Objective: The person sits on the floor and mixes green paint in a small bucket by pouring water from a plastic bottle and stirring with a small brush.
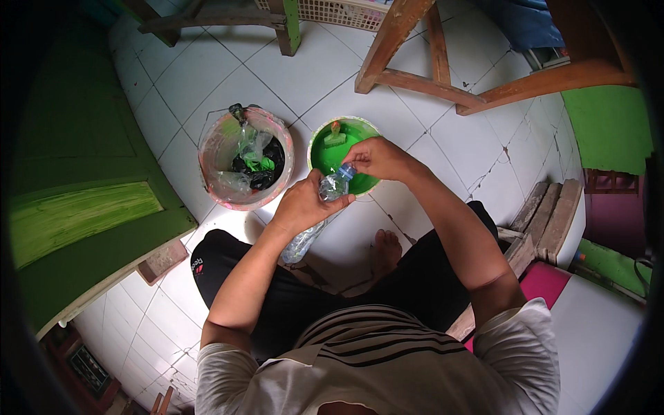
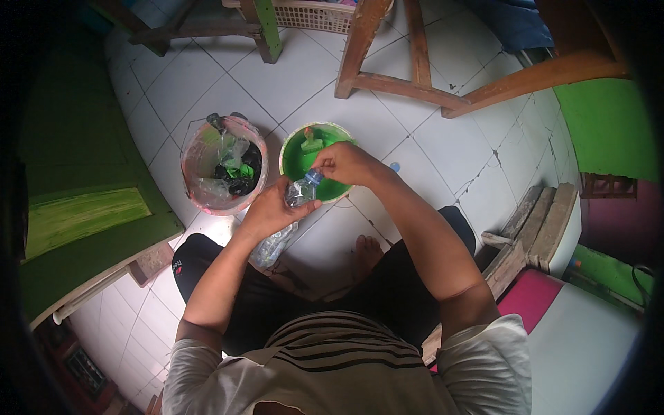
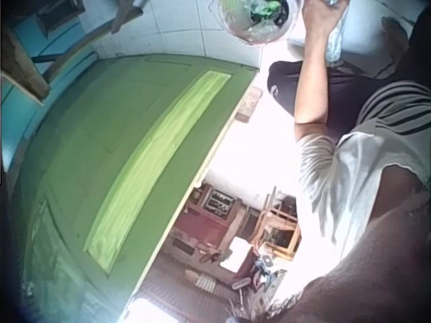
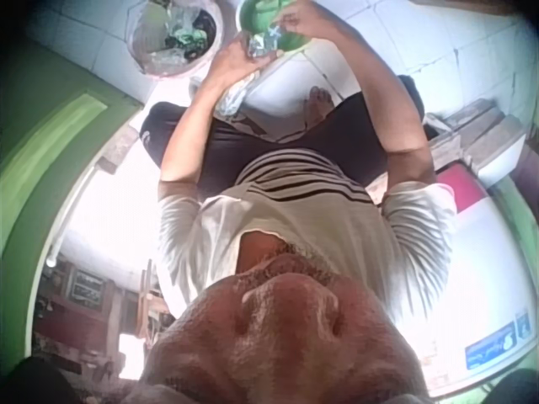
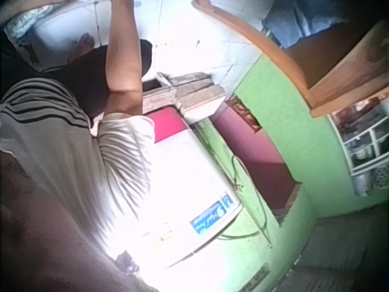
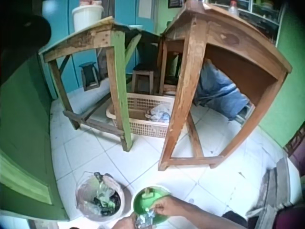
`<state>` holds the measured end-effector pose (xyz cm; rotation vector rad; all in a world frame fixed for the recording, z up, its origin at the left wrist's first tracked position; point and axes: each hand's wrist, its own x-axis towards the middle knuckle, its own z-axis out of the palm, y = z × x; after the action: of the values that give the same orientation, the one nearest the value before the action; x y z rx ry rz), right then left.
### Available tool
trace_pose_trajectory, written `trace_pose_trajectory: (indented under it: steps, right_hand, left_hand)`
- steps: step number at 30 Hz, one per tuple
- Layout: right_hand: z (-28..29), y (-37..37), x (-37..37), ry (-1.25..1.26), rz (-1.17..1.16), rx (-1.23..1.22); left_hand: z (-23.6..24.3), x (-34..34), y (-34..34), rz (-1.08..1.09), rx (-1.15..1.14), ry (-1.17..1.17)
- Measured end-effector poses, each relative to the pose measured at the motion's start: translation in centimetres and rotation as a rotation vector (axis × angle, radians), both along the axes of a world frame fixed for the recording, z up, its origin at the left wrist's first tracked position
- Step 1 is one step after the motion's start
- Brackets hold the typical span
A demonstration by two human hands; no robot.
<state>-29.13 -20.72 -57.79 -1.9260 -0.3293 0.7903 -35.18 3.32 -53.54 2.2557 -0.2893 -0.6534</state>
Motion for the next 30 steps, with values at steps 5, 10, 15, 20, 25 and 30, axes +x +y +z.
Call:
trace_pose_trajectory:
  steps: [5,10,15,20,25,30]
  right_hand:
    - [1.0,0.6,0.0,-0.059,-0.011,-0.087]
    - [0.6,1.0,0.1,0.041,-0.125,-0.047]
    - [2.2,1.6,0.2,-0.132,-0.022,-0.146]
    - [2.7,1.7,0.3,0.021,-0.134,-0.058]
    - [0.7,1.3,0.1,-0.094,-0.125,-0.001]
    - [0.3,1.1,0.1,-0.006,-0.149,0.019]
  left_hand:
    - [0.2,0.0,0.3,0.008,-0.011,0.000]
    - [0.2,0.0,0.3,0.003,-0.010,-0.025]
    - [0.1,-0.1,1.0,0.014,-0.016,-0.013]
    - [0.4,-0.2,1.1,0.016,-0.025,-0.001]
    - [1.0,-0.1,1.0,0.010,-0.029,0.020]
    - [1.5,-0.1,1.1,0.040,-0.013,0.073]
